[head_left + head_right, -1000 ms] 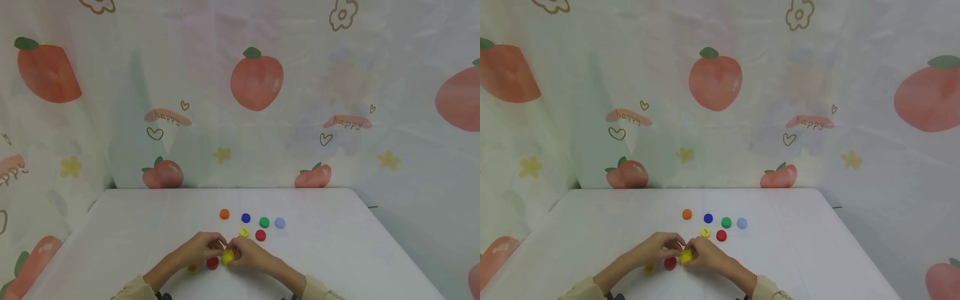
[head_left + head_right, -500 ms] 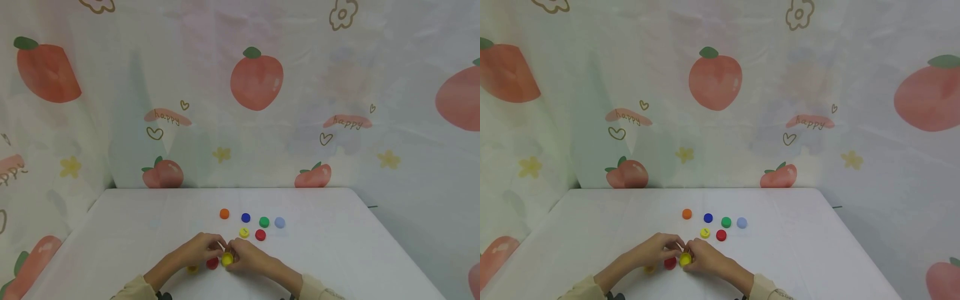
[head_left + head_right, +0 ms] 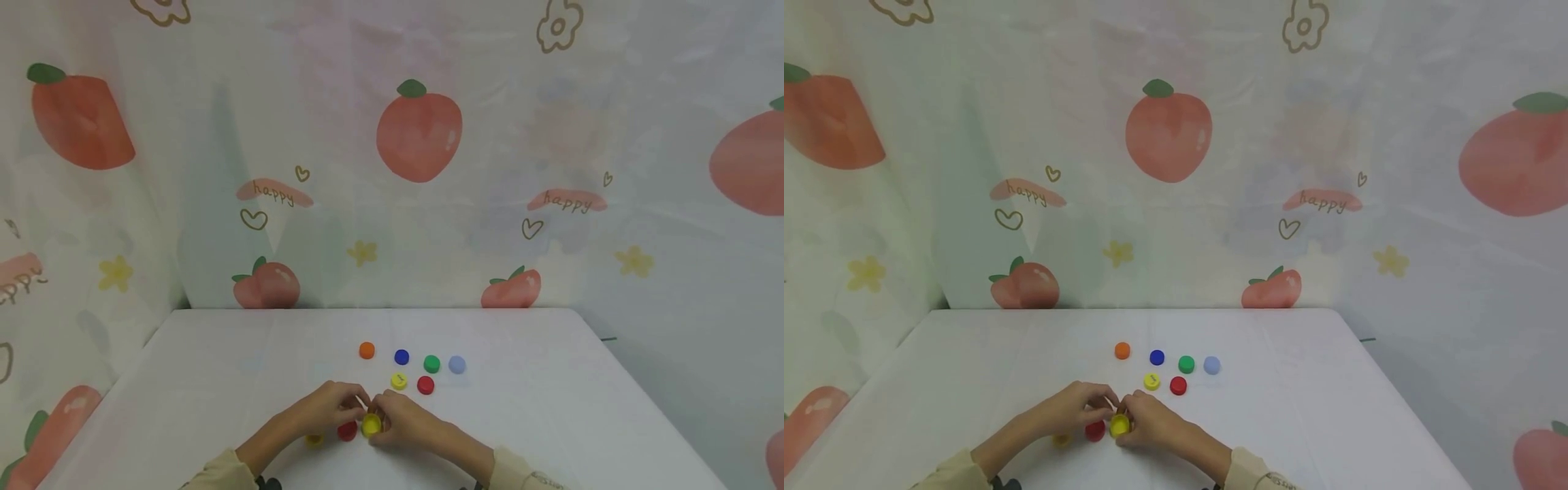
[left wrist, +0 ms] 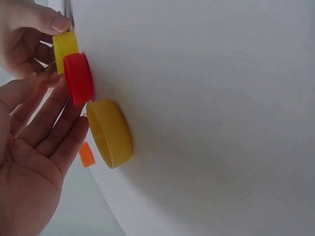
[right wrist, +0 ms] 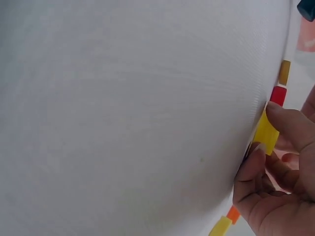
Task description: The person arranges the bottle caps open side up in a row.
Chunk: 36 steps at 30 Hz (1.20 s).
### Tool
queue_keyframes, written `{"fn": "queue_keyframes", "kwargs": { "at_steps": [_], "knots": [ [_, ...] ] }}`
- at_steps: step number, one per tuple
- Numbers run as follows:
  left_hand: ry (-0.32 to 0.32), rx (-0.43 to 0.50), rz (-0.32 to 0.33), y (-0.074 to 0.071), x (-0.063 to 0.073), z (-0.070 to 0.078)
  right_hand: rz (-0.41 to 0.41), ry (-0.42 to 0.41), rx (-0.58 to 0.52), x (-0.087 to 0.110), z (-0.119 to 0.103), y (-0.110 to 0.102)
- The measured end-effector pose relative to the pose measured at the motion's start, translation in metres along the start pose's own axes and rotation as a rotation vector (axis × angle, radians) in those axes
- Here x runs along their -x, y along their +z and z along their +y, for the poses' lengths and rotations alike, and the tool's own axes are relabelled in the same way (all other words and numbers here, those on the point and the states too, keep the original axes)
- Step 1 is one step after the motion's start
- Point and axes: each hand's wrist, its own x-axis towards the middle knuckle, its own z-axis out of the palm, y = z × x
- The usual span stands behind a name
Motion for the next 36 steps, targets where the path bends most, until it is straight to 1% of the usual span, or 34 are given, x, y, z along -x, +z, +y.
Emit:
{"fn": "queue_keyframes", "kwargs": {
  "at_steps": [3, 6, 10, 13, 15, 17, 21, 24, 30, 33, 36],
  "knots": [
    [-0.003, -0.008, 0.009, 0.0, 0.0, 0.001, -0.003, 0.018, -0.032, 0.001, -0.002, -0.001],
    [-0.01, -0.025, 0.022, 0.0, -0.001, 0.002, 0.001, 0.018, -0.064, 0.001, -0.003, -0.003],
    [-0.002, -0.046, 0.039, 0.001, -0.003, 0.0, 0.025, 0.008, -0.045, -0.001, -0.001, -0.005],
    [-0.008, -0.056, 0.064, 0.001, -0.004, -0.001, 0.062, 0.029, -0.039, -0.002, -0.001, -0.008],
    [-0.022, -0.061, 0.093, 0.0, -0.005, -0.001, 0.098, 0.048, -0.043, -0.003, -0.002, -0.011],
    [-0.035, -0.07, 0.135, 0.0, -0.005, -0.002, 0.14, 0.053, -0.046, -0.003, -0.002, -0.014],
    [-0.015, -0.101, 0.241, -0.002, -0.005, -0.003, 0.228, 0.047, -0.038, -0.006, -0.001, -0.02],
    [-0.019, -0.119, 0.313, -0.004, -0.006, -0.005, 0.274, 0.047, -0.032, -0.012, 0.0, -0.024],
    [-0.078, -0.124, 0.411, -0.006, -0.009, -0.005, 0.309, 0.058, -0.005, -0.025, 0.0, -0.031],
    [-0.087, -0.124, 0.45, -0.007, -0.013, -0.004, 0.321, 0.067, 0.013, -0.03, 0.001, -0.035],
    [-0.096, -0.129, 0.474, -0.009, -0.017, -0.003, 0.326, 0.075, 0.028, -0.036, 0.003, -0.037]
  ]
}}
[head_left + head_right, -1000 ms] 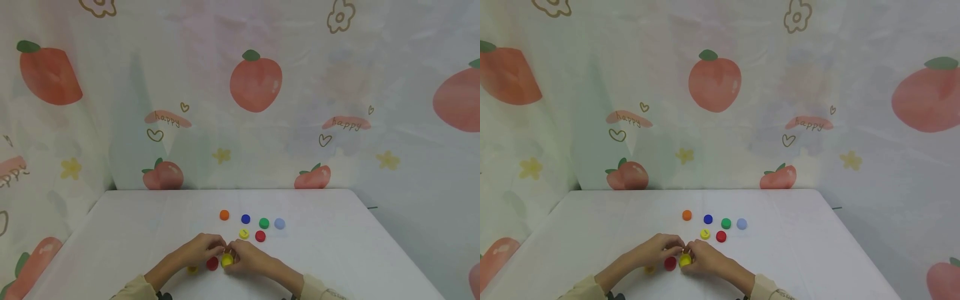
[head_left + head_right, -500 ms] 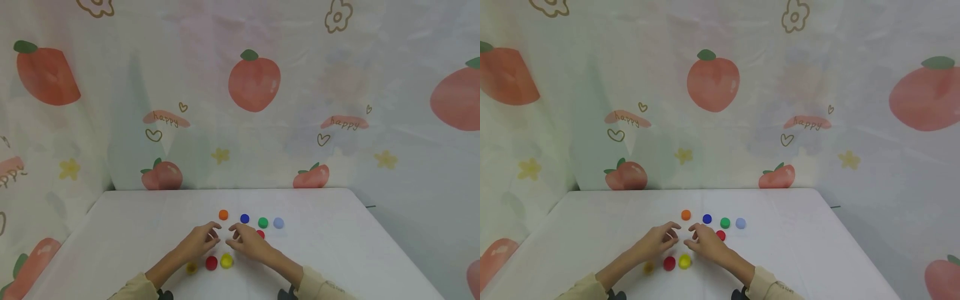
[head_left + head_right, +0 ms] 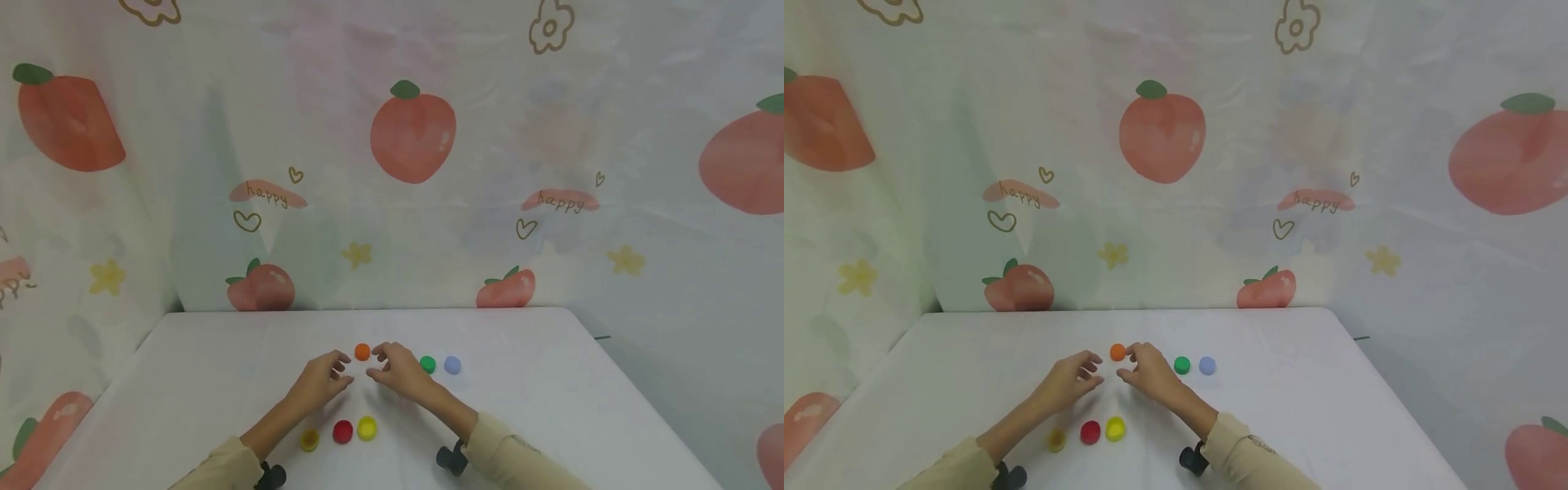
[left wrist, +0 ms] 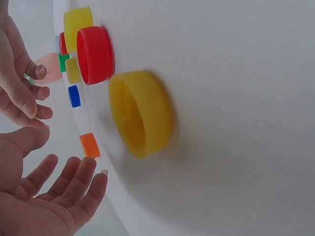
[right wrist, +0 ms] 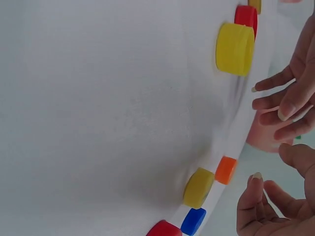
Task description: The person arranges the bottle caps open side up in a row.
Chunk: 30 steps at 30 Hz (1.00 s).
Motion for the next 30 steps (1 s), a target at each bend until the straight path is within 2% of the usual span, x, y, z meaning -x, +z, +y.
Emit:
{"fn": "queue_keyframes", "kwargs": {
  "at_steps": [4, 11, 24, 30],
  "knots": [
    [-0.026, -0.007, 0.011, 0.002, -0.005, 0.0, 0.0, 0.013, 0.015, -0.008, 0.0, 0.001],
    [-0.07, 0.011, -0.012, 0.003, -0.017, 0.001, 0.01, 0.056, 0.021, -0.017, -0.001, 0.003],
    [-0.099, -0.031, -0.007, 0.002, -0.034, -0.011, -0.016, 0.12, 0.034, -0.033, 0.006, 0.008],
    [-0.106, -0.052, -0.004, 0.005, -0.043, -0.013, -0.002, 0.116, 0.038, -0.04, 0.005, 0.011]
  ]
}}
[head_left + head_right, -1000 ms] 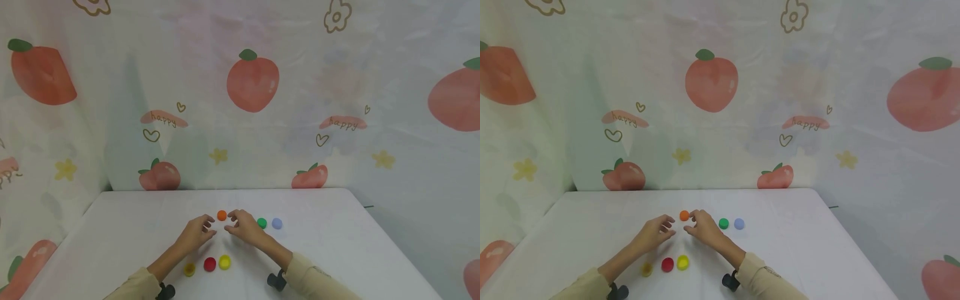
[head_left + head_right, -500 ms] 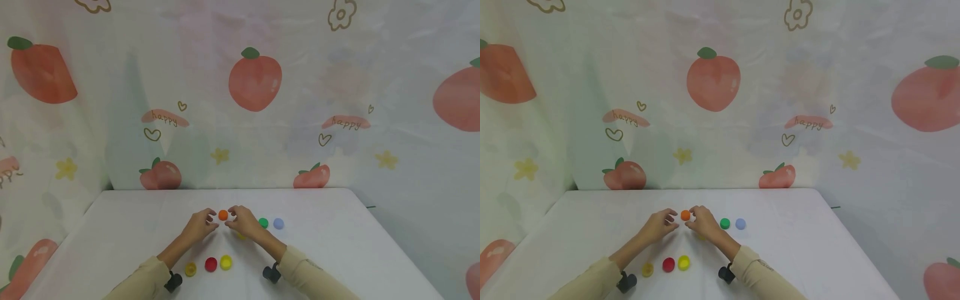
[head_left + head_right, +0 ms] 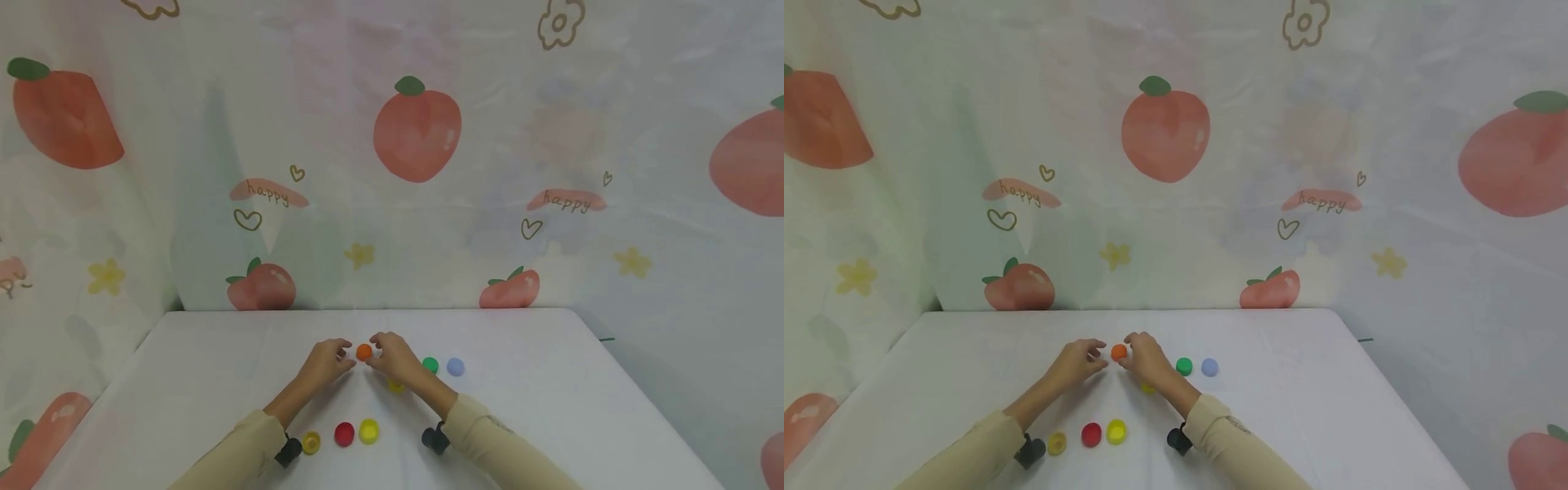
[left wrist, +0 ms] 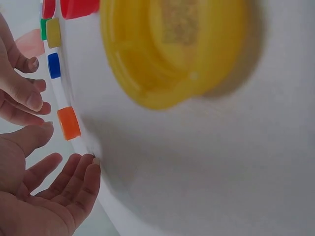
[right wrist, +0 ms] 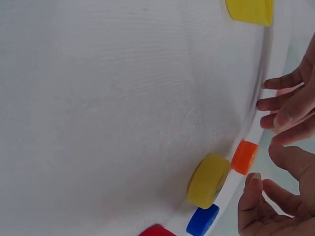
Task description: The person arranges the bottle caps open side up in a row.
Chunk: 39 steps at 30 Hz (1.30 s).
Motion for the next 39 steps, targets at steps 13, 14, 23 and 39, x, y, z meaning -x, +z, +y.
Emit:
{"fn": "queue_keyframes", "kwargs": {
  "at_steps": [13, 14, 23, 39],
  "knots": [
    [-0.015, -0.062, -0.009, 0.006, -0.012, 0.005, -0.01, 0.01, 0.048, -0.009, 0.003, 0.003],
    [-0.015, -0.066, -0.007, 0.006, -0.012, 0.005, -0.014, 0.011, 0.045, -0.009, 0.003, 0.003],
    [-0.029, -0.108, -0.031, 0.004, -0.014, 0.006, -0.027, 0.003, 0.086, -0.014, -0.001, 0.008],
    [-0.079, -0.156, -0.126, 0.004, -0.025, 0.012, -0.037, 0.018, 0.143, -0.02, -0.002, 0.011]
  ]
}}
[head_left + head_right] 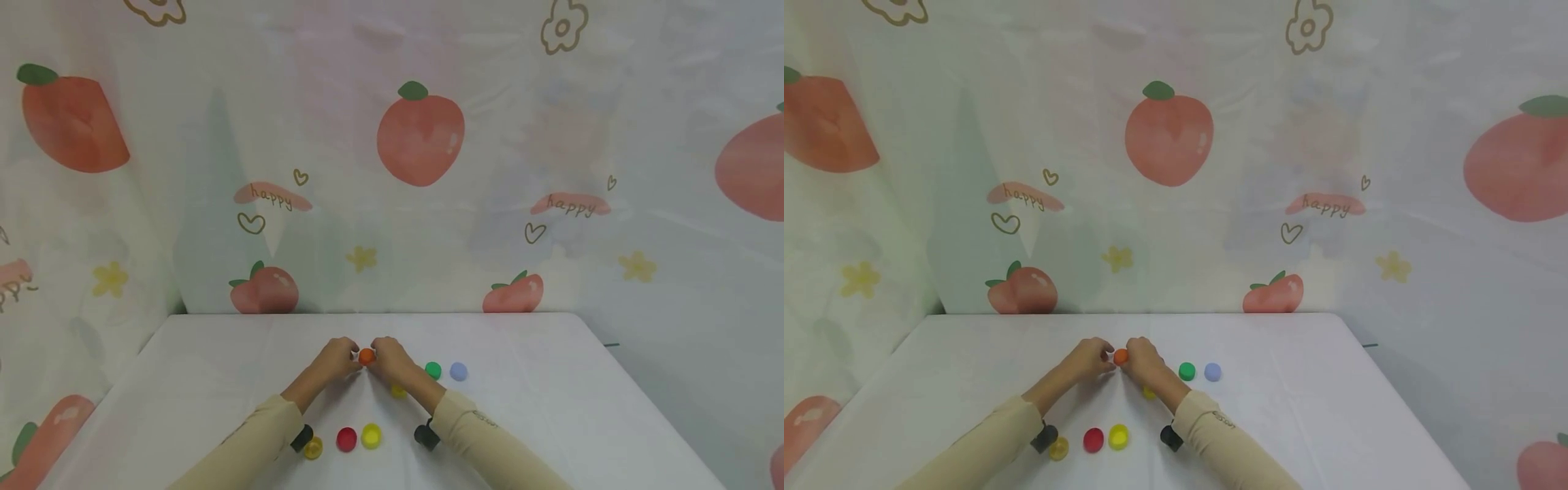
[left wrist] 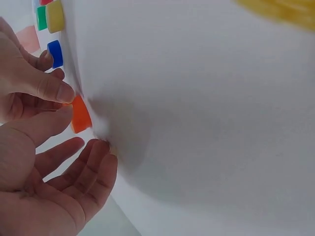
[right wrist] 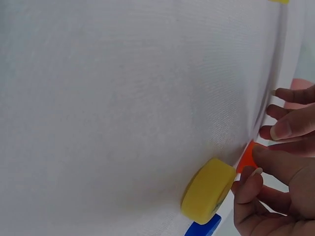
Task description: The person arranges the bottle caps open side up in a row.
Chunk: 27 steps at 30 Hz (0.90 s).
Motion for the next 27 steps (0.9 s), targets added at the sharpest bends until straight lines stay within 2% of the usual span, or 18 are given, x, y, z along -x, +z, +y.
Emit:
{"fn": "queue_keyframes", "kwargs": {
  "at_steps": [4, 11, 16, 27],
  "knots": [
    [-0.024, -0.01, -0.008, 0.0, -0.0031, 0.0018, -0.002, 0.001, -0.013, -0.0023, 0.0005, 0.0011],
    [0.002, -0.02, 0.01, -0.0003, -0.0042, 0.0027, 0.003, -0.019, -0.032, -0.0006, -0.0015, 0.0],
    [0.024, -0.015, 0.01, 0.0014, -0.0048, 0.0016, 0.003, -0.049, 0.007, 0.0016, -0.0018, -0.0001],
    [0.062, -0.028, 0.031, 0.0005, -0.001, 0.0009, -0.003, -0.057, -0.004, 0.0043, -0.0007, -0.0036]
  ]
}}
